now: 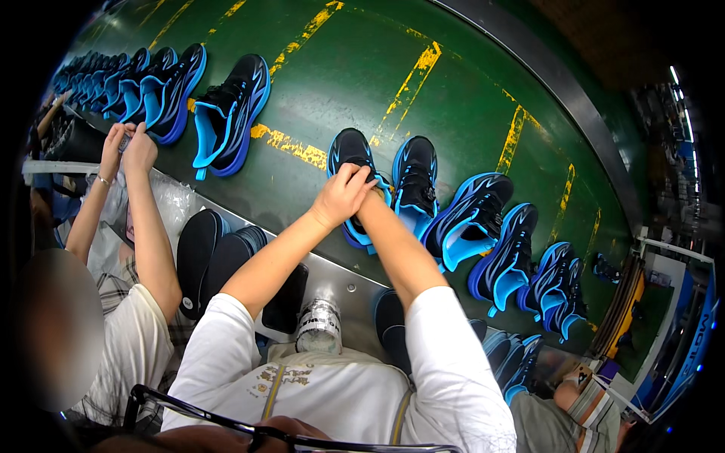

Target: The person inserts blue insoles into several black and blue sneakers on a conveyor belt, then walks to a shelving unit and picks up white shoe components.

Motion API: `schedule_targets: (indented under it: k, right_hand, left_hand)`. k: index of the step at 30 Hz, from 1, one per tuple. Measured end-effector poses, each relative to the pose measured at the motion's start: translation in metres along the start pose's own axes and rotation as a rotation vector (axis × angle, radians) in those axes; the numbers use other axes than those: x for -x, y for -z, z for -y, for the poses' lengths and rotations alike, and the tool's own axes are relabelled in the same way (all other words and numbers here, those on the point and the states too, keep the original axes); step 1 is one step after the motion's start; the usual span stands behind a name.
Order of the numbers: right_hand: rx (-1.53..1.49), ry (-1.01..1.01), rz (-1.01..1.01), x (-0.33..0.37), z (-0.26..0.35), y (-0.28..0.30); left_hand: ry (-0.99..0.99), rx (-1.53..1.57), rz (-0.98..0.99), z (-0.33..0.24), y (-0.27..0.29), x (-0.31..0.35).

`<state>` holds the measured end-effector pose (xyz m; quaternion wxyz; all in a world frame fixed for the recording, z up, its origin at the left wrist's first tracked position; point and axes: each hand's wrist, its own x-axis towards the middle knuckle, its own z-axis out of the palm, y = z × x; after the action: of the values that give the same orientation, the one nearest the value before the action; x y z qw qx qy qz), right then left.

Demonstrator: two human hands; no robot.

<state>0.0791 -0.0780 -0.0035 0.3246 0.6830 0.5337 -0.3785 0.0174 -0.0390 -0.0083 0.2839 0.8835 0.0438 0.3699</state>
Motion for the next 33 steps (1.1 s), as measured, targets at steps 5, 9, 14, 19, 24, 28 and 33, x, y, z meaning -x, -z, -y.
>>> schedule_targets:
  k: [5,9,14,19,24,28,33]
  right_hand:
    - [0.097,0.006,-0.147,0.031,0.001,-0.023]
    - [-0.002,-0.034,-0.227,0.028,-0.001,-0.027]
    - [0.041,-0.026,-0.481,0.041,-0.004,-0.035]
    - [-0.304,0.248,-0.109,0.095,0.000,-0.020]
    - [-0.464,0.150,-0.797,0.073,0.012,-0.067]
    - [-0.622,0.060,-1.326,0.103,0.033,-0.107]
    - [-0.761,0.079,-1.385,0.105,0.062,-0.145]
  left_hand:
    - [0.312,0.151,0.079,-0.003,-0.001,0.008]
    - [0.509,0.251,0.184,0.003,0.003,-0.006]
    - [0.750,0.539,0.315,0.008,0.010,-0.024]
    - [0.391,0.339,0.176,0.008,0.007,-0.013]
    - [0.326,0.132,0.520,-0.005,0.020,-0.022]
    - [0.295,0.025,0.605,-0.007,0.020,-0.015]
    - [0.073,-0.012,0.534,-0.042,0.057,0.006]
